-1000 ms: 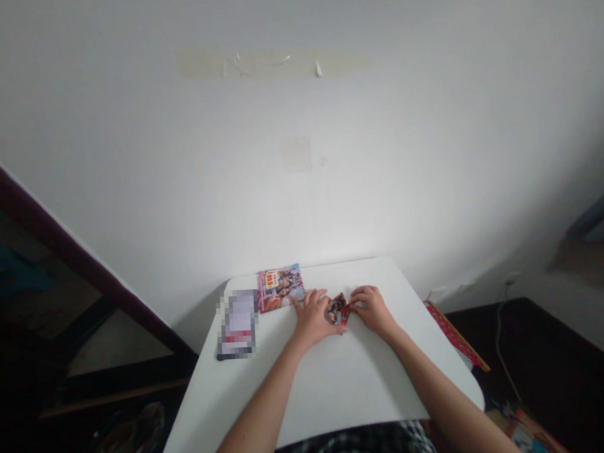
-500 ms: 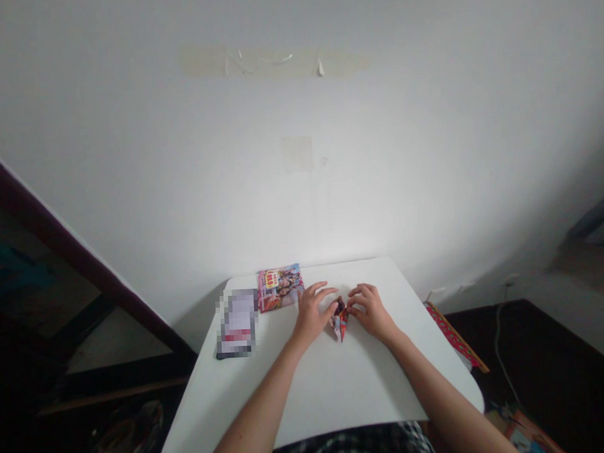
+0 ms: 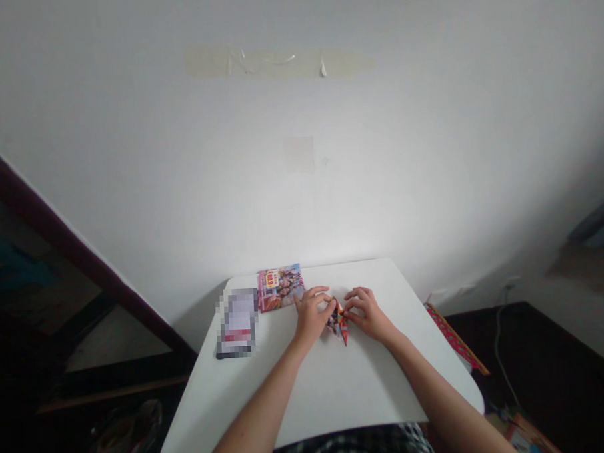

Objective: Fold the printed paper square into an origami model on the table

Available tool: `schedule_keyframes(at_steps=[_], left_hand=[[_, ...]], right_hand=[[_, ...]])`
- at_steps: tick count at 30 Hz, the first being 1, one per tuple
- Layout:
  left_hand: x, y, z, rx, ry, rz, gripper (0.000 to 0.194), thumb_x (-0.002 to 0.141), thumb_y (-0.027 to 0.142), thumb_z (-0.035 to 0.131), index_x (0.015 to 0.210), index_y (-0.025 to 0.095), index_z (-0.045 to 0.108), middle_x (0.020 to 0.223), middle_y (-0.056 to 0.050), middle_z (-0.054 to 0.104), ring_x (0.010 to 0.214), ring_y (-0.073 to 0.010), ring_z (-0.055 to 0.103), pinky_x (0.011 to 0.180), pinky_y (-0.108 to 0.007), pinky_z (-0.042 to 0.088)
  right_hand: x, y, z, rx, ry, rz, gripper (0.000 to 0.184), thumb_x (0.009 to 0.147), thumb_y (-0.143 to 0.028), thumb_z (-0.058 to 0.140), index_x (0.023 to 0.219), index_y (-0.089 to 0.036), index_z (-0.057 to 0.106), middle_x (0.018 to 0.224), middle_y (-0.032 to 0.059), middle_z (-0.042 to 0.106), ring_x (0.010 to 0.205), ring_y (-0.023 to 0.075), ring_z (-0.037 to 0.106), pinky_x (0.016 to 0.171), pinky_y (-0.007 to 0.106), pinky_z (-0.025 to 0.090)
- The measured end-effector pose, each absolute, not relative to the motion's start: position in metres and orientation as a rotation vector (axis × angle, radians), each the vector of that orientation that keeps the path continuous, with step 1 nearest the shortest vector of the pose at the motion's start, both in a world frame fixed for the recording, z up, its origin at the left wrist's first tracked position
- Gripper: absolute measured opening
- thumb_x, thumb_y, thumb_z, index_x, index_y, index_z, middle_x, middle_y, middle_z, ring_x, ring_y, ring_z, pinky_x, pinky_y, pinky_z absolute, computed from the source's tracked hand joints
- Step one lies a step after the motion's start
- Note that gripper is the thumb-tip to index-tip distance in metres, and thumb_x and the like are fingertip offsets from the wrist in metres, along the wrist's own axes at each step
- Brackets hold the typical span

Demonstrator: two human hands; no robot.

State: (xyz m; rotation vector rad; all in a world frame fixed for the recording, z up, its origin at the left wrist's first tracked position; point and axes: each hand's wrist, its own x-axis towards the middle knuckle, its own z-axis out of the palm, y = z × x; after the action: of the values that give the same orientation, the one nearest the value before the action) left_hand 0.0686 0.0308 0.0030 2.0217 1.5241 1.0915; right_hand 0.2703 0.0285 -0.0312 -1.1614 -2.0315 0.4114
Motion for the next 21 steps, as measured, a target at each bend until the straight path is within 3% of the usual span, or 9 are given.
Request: schedule_keyframes(at_steps=[7, 15, 21], left_hand=[[0.0714, 0.0293, -0.0005, 2.013, 1.602, 1.097, 0.017, 0.087, 0.034, 0.061, 0.076, 0.027, 0.072, 0.122, -0.001, 0.070, 0.120, -0.0239, 0.058, 0.118, -0.066, 0.008], [0.0703, 0.0342, -0.0036, 2.023, 1.587, 1.095, 0.022, 0.090, 0.037, 0.056, 0.085, 0.027, 0.075, 0.122, -0.004, 0.070, 0.120, -0.0241, 0.058, 0.120, -0.063, 0.011], [0.0674, 0.0337, -0.0015, 2.025, 1.580, 1.042, 0.011, 0.079, 0.040, 0.072, 0.080, 0.030, 0.075, 0.128, -0.001, 0.067, 0.126, -0.0284, 0.054, 0.118, -0.069, 0.003]], right_hand=[[0.2657, 0.0249, -0.0276, -1.152, -2.034, 0.430, 0.005, 0.083, -0.022, 0.070, 0.080, -0.026, 0.071, 0.115, 0.0061, 0.062, 0.121, 0.0267, 0.045, 0.105, 0.049, 0.041], [0.2660, 0.0277, -0.0329, -1.182, -2.004, 0.467, 0.008, 0.078, -0.017, 0.072, 0.077, -0.025, 0.070, 0.113, 0.0057, 0.062, 0.121, 0.0263, 0.045, 0.105, 0.048, 0.040], [0.2661, 0.0283, -0.0354, -1.175, -2.001, 0.469, 0.006, 0.081, -0.023, 0.072, 0.076, -0.025, 0.070, 0.113, 0.0064, 0.062, 0.120, 0.0264, 0.046, 0.104, 0.048, 0.041]])
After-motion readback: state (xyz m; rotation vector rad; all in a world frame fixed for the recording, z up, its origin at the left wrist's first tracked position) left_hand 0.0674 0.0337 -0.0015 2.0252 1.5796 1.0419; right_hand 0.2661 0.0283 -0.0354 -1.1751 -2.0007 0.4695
